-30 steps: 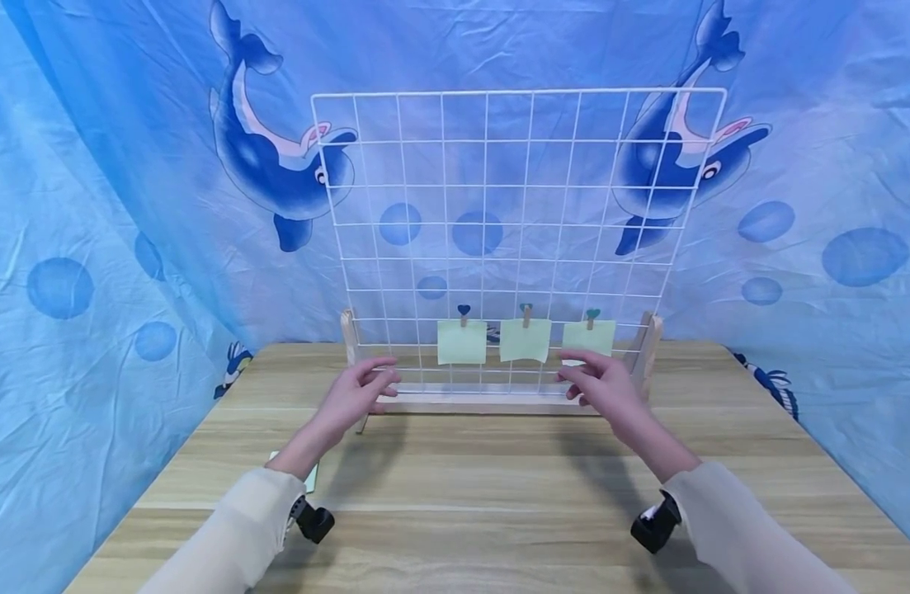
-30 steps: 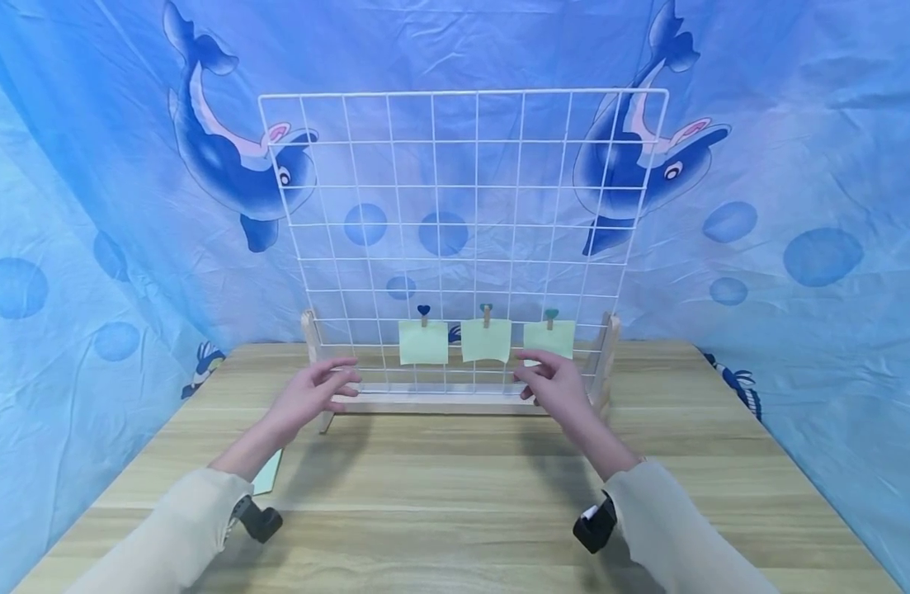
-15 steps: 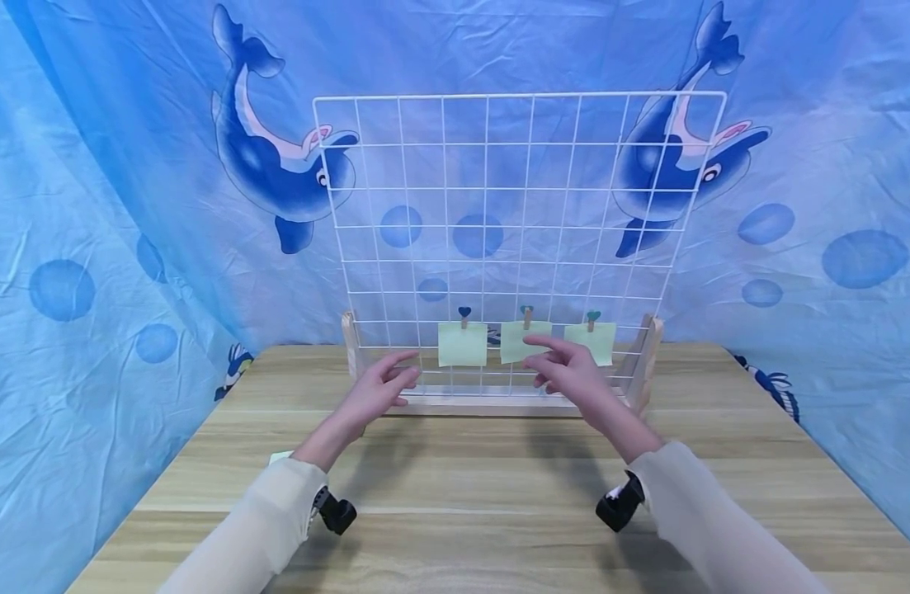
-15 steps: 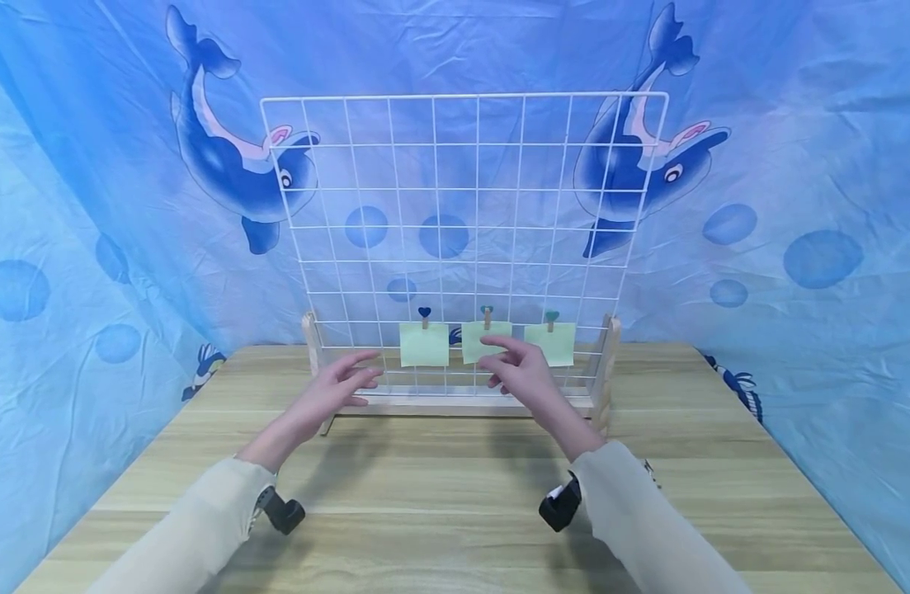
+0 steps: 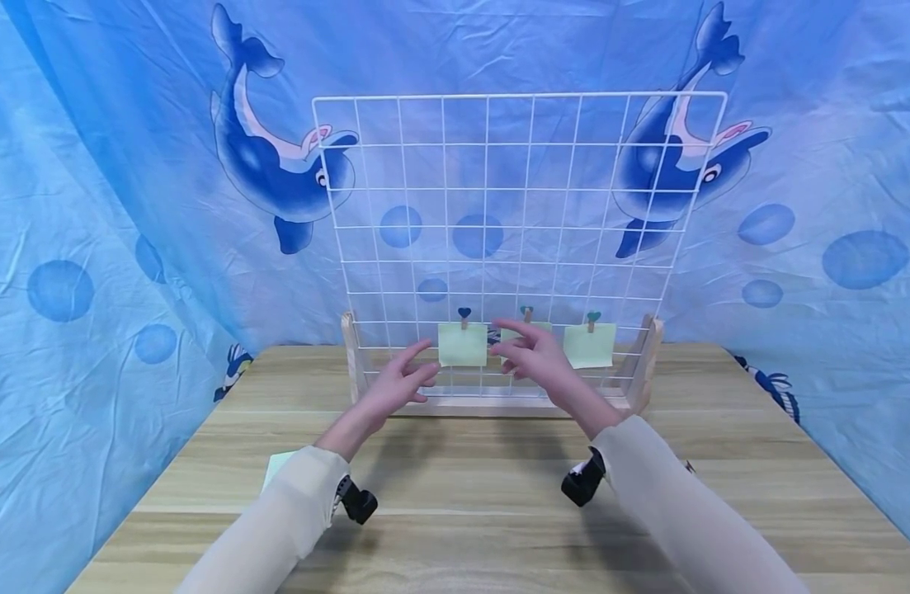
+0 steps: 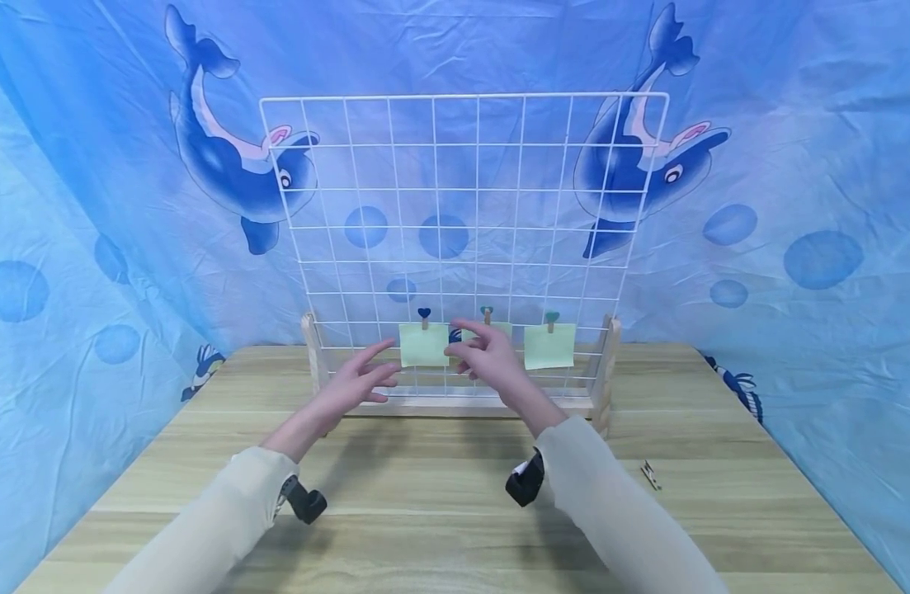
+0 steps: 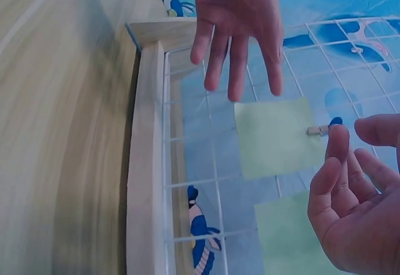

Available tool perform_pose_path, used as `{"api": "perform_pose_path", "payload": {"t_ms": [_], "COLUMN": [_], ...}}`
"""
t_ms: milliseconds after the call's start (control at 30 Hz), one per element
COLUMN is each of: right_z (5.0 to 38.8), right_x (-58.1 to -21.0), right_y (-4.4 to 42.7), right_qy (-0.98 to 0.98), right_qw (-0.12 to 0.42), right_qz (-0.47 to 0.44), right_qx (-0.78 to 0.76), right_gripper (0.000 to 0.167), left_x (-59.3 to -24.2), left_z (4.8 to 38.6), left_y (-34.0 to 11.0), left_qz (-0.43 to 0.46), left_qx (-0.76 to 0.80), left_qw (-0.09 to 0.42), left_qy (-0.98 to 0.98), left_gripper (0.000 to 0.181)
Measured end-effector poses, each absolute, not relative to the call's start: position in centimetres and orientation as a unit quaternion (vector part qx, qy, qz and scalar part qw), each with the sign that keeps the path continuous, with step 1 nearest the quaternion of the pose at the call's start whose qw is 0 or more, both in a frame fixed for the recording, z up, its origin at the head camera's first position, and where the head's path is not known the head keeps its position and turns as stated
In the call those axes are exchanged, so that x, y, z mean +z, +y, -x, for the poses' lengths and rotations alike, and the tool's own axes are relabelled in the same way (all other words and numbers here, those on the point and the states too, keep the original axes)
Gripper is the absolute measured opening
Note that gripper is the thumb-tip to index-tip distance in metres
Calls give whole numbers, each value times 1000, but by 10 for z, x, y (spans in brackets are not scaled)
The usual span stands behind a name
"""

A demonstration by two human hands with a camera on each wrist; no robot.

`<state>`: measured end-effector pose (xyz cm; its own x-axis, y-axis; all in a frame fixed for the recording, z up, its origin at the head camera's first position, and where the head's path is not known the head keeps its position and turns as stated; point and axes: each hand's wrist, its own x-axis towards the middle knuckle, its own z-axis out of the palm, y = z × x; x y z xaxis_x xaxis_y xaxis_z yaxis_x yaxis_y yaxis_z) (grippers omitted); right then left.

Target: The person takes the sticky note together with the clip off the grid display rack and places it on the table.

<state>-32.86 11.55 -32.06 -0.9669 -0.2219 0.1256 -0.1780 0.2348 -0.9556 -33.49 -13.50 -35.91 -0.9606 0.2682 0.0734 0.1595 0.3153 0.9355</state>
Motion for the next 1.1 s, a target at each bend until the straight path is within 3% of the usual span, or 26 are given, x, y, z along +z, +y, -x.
{"api": "perform_pose_path", "payload": {"t_ms": [467, 800, 1100], "right_z": [348, 362, 366], "right_x": [-306, -303, -300], "right_y": [88, 68, 60], "right_qy": [791, 805, 801], "right_qw": [44, 68, 63], "right_qz": [151, 144, 143], "right_qx": [-592, -572, -578], "right_gripper": [56, 72, 70], "left_x": [-363, -365, -362], "left_z": [344, 350, 357], "left_y": [-131, -126, -118], "left_qz": [-133, -131, -105], "left_qx": [567, 566, 591], "left_qw": [49, 38, 48], "left_qy": [812, 813, 798], "left_gripper": [61, 62, 64]}}
